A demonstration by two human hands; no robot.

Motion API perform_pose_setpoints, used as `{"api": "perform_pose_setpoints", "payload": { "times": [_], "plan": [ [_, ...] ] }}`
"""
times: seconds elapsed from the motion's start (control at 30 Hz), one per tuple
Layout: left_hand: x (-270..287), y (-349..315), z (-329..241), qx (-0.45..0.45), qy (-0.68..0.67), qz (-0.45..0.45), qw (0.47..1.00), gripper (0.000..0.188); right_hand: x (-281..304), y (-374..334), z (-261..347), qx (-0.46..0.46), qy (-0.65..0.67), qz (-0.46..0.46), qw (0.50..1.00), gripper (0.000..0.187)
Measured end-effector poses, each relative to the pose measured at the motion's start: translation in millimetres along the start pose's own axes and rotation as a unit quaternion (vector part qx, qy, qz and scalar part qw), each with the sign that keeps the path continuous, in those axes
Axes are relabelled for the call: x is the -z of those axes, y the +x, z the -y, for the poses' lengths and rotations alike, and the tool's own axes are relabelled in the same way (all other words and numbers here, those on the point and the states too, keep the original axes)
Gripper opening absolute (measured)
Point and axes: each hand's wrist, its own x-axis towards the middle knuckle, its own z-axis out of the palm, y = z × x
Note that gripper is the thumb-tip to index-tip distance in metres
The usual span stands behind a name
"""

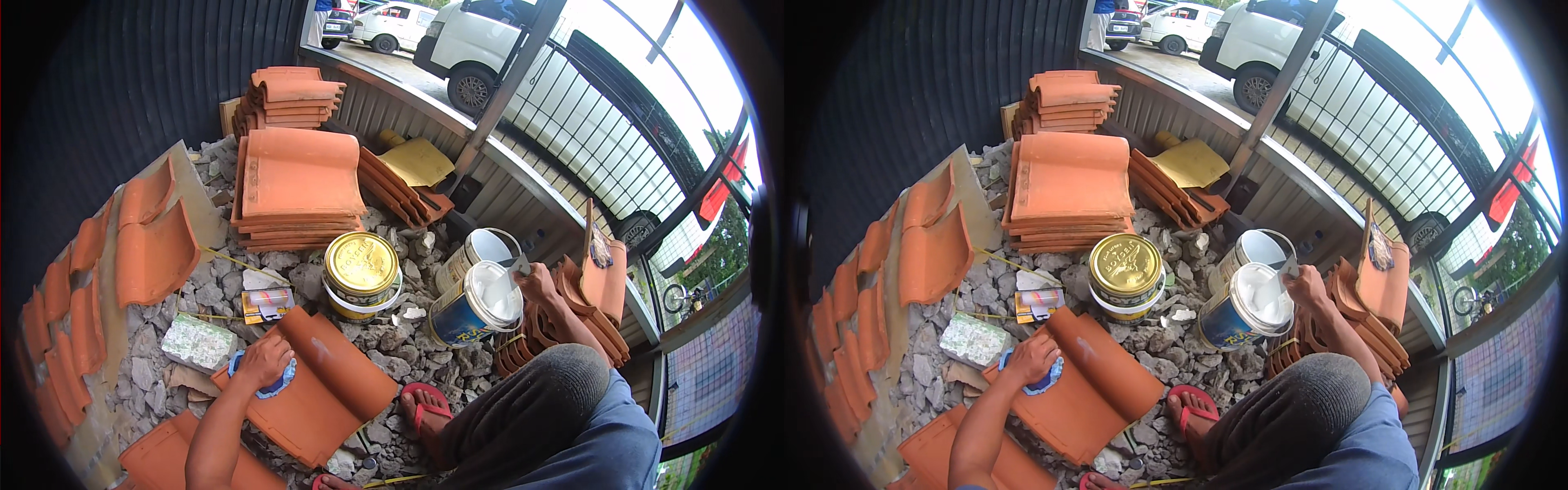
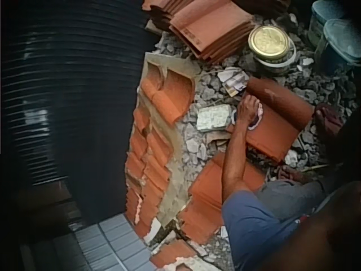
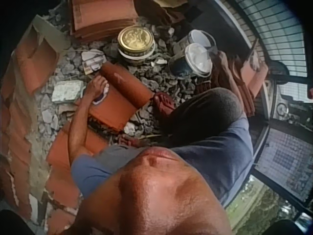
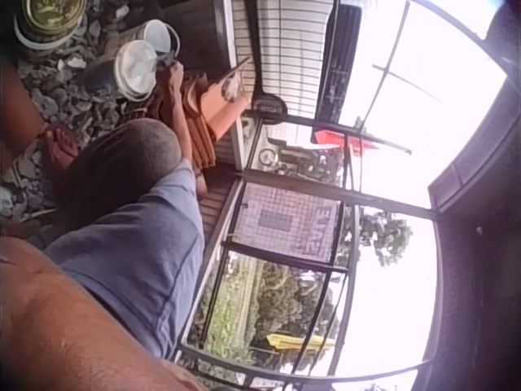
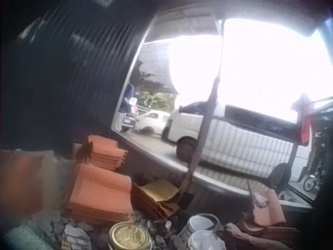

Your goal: The person stirs paint in a container with a scraper, attaches a roller cover onto a paint roller frame, and applies paint to a roof tile using the paint roller.

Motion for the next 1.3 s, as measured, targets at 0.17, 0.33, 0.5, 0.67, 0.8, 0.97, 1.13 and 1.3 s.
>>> {"api": "perform_pose_setpoints", "payload": {
  "times": [0.17, 0.33, 0.5, 0.67, 0.8, 0.97, 1.13, 1.3],
  "plan": [
    [0, 3, 2, -0.002, -0.008, 0.022, 1.000, 0.020, -2, -8, 25, 0.061, -0.093, -0.044, 0.993, 0.026],
    [12, 4, -5, 0.027, -0.025, 0.015, 0.999, 0.019, -8, -2, 54, 0.117, -0.002, 0.050, 0.992, 0.022],
    [6, 10, -2, 0.019, -0.018, 0.024, 0.999, 0.019, 4, -11, 73, 0.032, 0.163, 0.167, 0.972, 0.022],
    [4, 12, -6, 0.016, -0.006, 0.030, 0.999, 0.018, 19, -7, 49, -0.012, 0.292, 0.187, 0.938, 0.026],
    [6, 4, -6, 0.024, -0.006, 0.032, 0.999, 0.018, 20, -7, 53, -0.031, 0.339, 0.160, 0.927, 0.030],
    [3, 7, -4, 0.032, -0.005, 0.040, 0.999, 0.019, 18, -4, 44, -0.011, 0.257, 0.130, 0.957, 0.030],
    [4, 10, -6, 0.020, -0.008, 0.032, 0.999, 0.018, 4, 5, 11, -0.003, 0.160, 0.103, 0.982, 0.024],
    [3, 9, -4, 0.025, -0.009, 0.037, 0.999, 0.019, 4, 1, 10, 0.032, 0.027, 0.021, 0.999, 0.026]
  ]
}}
